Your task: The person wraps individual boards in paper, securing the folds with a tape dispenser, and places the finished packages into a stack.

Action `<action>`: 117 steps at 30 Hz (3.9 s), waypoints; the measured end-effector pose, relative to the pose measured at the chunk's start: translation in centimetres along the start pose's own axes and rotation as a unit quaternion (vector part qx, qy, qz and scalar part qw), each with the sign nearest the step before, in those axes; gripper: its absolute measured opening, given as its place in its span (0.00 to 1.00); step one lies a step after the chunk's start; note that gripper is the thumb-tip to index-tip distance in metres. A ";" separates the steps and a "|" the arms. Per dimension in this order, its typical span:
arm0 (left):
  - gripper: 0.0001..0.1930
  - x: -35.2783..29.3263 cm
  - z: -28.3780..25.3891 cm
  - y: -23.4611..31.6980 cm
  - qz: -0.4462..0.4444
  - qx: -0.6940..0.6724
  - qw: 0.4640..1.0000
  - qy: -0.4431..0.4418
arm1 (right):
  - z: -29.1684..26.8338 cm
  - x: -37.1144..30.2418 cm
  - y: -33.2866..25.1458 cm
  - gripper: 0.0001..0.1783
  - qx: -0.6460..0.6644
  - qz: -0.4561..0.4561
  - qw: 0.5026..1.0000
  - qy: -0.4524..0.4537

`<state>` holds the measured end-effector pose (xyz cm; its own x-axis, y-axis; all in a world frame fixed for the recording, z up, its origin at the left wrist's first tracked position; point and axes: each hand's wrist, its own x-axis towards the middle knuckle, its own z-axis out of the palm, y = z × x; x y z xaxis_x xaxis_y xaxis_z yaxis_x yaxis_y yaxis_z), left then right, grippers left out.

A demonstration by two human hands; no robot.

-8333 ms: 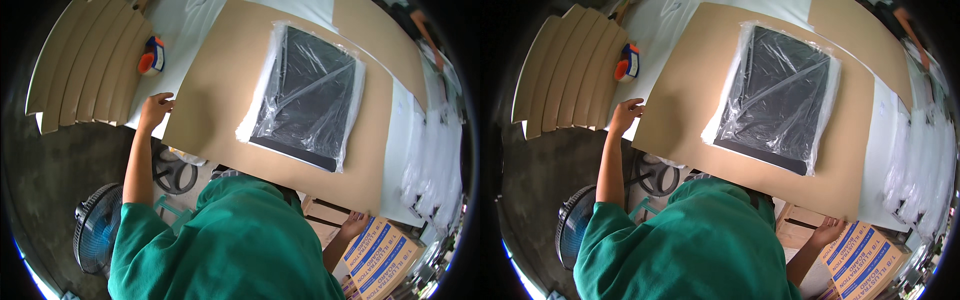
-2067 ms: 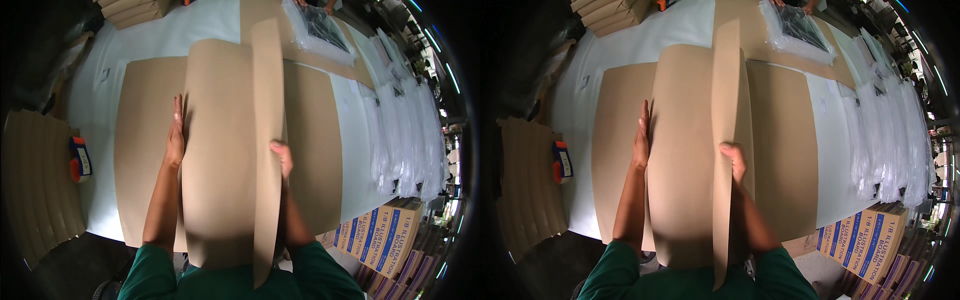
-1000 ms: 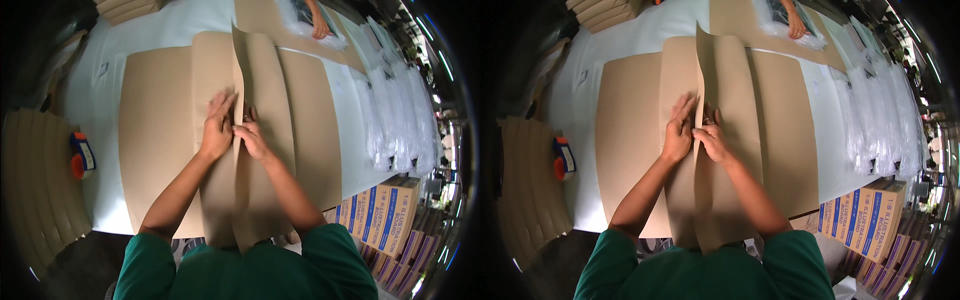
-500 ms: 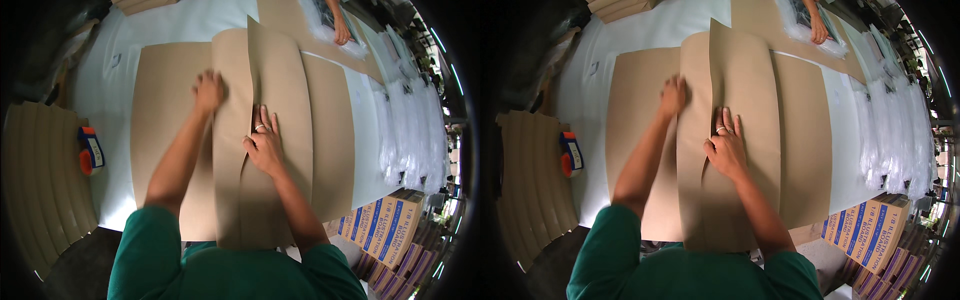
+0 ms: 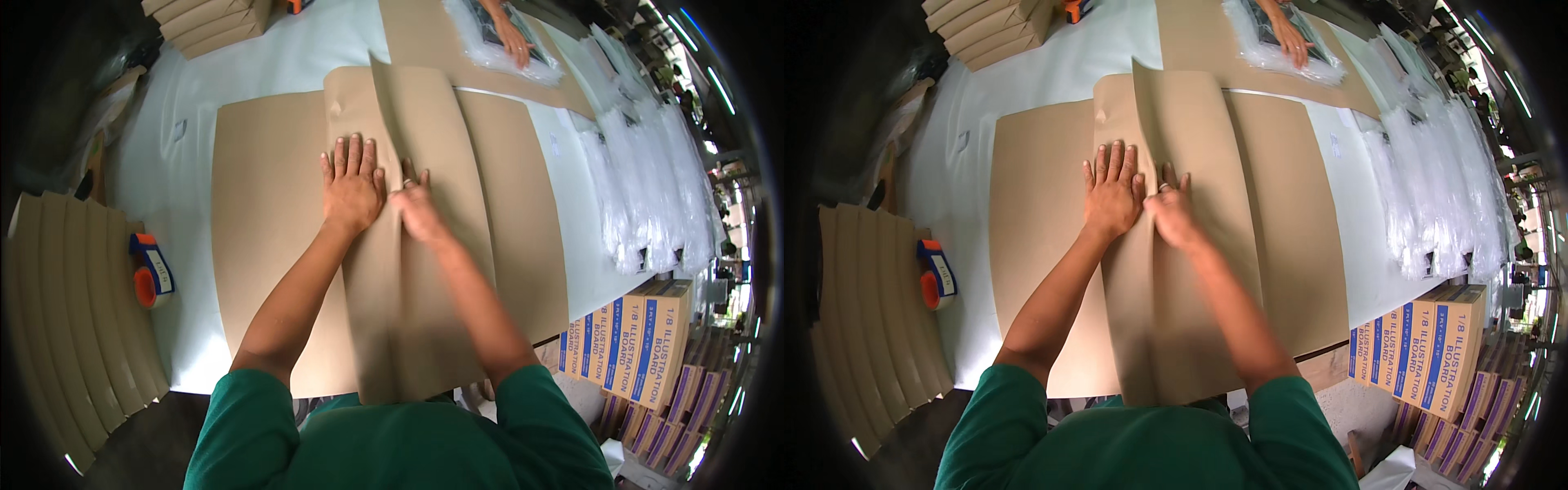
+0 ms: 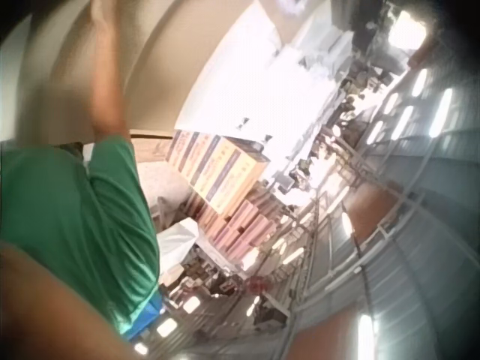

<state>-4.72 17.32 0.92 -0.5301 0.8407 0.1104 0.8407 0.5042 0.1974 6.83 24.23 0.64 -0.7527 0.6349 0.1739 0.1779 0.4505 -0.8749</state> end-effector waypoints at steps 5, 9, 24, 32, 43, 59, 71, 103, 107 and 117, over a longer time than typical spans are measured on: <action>0.27 -0.4 0.2 -0.3 0.005 -0.011 1.000 -0.009 | -5.3 -0.9 -0.2 0.14 0.492 0.359 0.793 -0.006; 0.26 0.0 -0.3 0.7 0.025 -0.014 1.000 -0.009 | -2.6 -1.9 3.1 0.15 0.391 0.277 0.877 0.022; 0.21 -25.6 -6.7 0.3 0.262 -0.200 0.933 -0.142 | -2.6 3.3 0.3 0.25 -0.192 0.064 0.908 -0.367; 0.33 -19.8 -8.4 -28.1 -0.438 0.089 0.876 0.180 | -2.3 2.9 -2.1 0.52 -0.237 0.060 0.922 -0.299; 0.37 -2.2 -17.4 -6.1 -0.211 -0.273 0.937 0.049 | -3.5 3.9 -2.1 0.74 -0.411 0.034 0.865 -0.287; 0.30 8.0 -9.6 3.0 -0.199 0.075 0.903 -0.374 | -3.7 5.2 -3.8 0.79 -0.459 0.061 0.789 -0.403; 0.36 -10.2 -14.7 8.0 -0.192 0.103 0.749 -0.626 | -3.5 5.4 -4.0 0.82 -0.457 0.084 0.791 -0.398; 0.34 -18.9 -3.6 -5.5 -0.110 0.012 0.988 0.109 | 0.5 -17.3 -7.3 0.39 -0.307 -0.318 0.814 -0.376; 0.31 -23.7 -2.5 -2.3 -0.071 -0.187 0.980 -0.001 | -5.5 -21.6 -6.3 0.38 -0.348 -0.242 0.836 -0.348; 0.42 -34.1 -1.4 6.1 -0.119 -0.444 0.887 -0.043 | -10.7 -35.5 4.5 0.29 0.234 0.178 0.956 -0.010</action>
<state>18.34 -8.56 -0.29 -0.6375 0.7633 -0.1049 0.2674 0.3469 0.8990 41.17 10.42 -4.65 -0.7098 0.6817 -0.1775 0.1253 -0.1258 -0.9841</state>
